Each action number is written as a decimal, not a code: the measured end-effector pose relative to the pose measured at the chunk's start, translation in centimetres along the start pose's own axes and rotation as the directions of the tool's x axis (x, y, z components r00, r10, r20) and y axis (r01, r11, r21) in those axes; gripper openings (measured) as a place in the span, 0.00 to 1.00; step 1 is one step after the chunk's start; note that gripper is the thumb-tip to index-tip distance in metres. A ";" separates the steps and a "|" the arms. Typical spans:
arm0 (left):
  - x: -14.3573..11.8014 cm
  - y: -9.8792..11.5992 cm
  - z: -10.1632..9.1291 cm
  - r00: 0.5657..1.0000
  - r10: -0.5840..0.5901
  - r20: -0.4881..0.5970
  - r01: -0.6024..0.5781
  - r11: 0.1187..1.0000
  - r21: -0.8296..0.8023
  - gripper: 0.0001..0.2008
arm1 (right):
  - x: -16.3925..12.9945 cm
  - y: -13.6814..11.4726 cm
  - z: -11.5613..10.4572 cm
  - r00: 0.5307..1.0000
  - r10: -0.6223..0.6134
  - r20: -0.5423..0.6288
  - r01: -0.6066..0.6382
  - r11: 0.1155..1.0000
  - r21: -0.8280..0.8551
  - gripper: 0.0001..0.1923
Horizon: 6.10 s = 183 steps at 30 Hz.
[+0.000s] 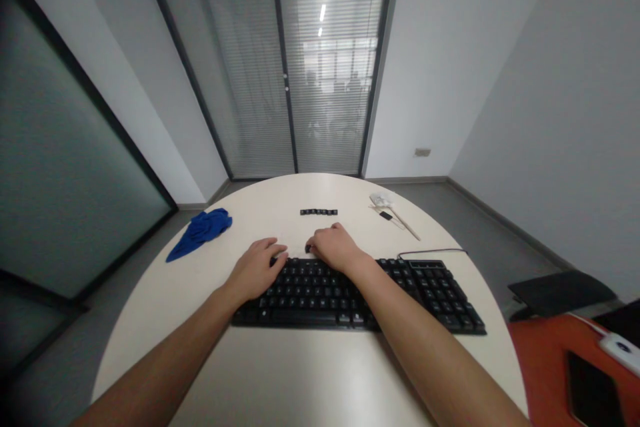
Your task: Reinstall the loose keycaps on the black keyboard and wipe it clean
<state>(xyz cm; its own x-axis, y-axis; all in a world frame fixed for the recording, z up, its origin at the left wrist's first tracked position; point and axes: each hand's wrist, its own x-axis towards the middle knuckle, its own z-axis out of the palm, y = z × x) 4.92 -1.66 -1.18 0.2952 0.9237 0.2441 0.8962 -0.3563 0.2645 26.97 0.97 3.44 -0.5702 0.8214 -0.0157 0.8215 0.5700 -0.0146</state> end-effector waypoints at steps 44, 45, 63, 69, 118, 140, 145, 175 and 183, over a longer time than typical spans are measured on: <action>-0.2 0.4 -0.4 1.000 -0.006 0.016 0.005 1.000 0.012 0.21 | -1.3 1.1 -1.3 0.988 -0.143 0.063 0.106 0.906 0.410 0.15; -0.1 0.4 -0.4 1.000 -0.007 0.016 0.007 1.000 0.011 0.21 | -1.3 1.0 -1.4 0.987 -0.150 0.065 0.111 0.903 0.415 0.16; -0.1 0.3 -0.3 1.000 -0.014 0.014 0.014 1.000 0.005 0.19 | -1.6 -1.6 -2.9 0.988 -0.017 0.155 -0.010 0.985 0.174 0.16; -0.3 1.5 -1.6 0.995 0.097 -0.031 -0.097 0.995 0.021 0.15 | -1.8 -2.8 -3.0 0.994 0.029 0.105 -0.033 0.999 0.028 0.14; -0.5 1.6 -2.2 0.871 0.485 0.086 -0.462 0.865 -0.197 0.14 | -0.4 1.8 1.1 0.982 0.093 0.166 -0.187 0.626 0.757 0.13; 0.3 -1.8 -2.5 0.914 0.401 0.067 -0.368 0.886 -0.283 0.10 | 7.0 2.8 0.7 0.937 0.259 -0.233 -0.256 0.966 0.043 0.18; 0.3 -1.6 -2.6 0.914 0.398 0.075 -0.364 0.888 -0.282 0.10 | 8.9 1.8 1.6 0.950 0.181 -0.255 -0.212 0.972 -0.100 0.18; 0.2 -1.5 -2.7 0.919 0.380 0.103 -0.347 0.906 -0.243 0.13 | 1.9 2.6 -0.2 0.966 0.211 -0.148 -0.084 0.799 0.595 0.16; 0.0 -1.4 -2.7 0.915 0.388 0.107 -0.356 0.905 -0.234 0.16 | -0.4 2.2 -0.1 0.998 -0.050 0.049 -0.001 0.688 0.726 0.20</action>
<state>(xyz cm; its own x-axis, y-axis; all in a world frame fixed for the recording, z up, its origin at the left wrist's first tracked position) 2.74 -1.53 0.93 0.6535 0.7223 0.2264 0.6281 -0.6843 0.3703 28.98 1.92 3.47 -0.6101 0.7897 -0.0642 0.5634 0.3754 -0.7359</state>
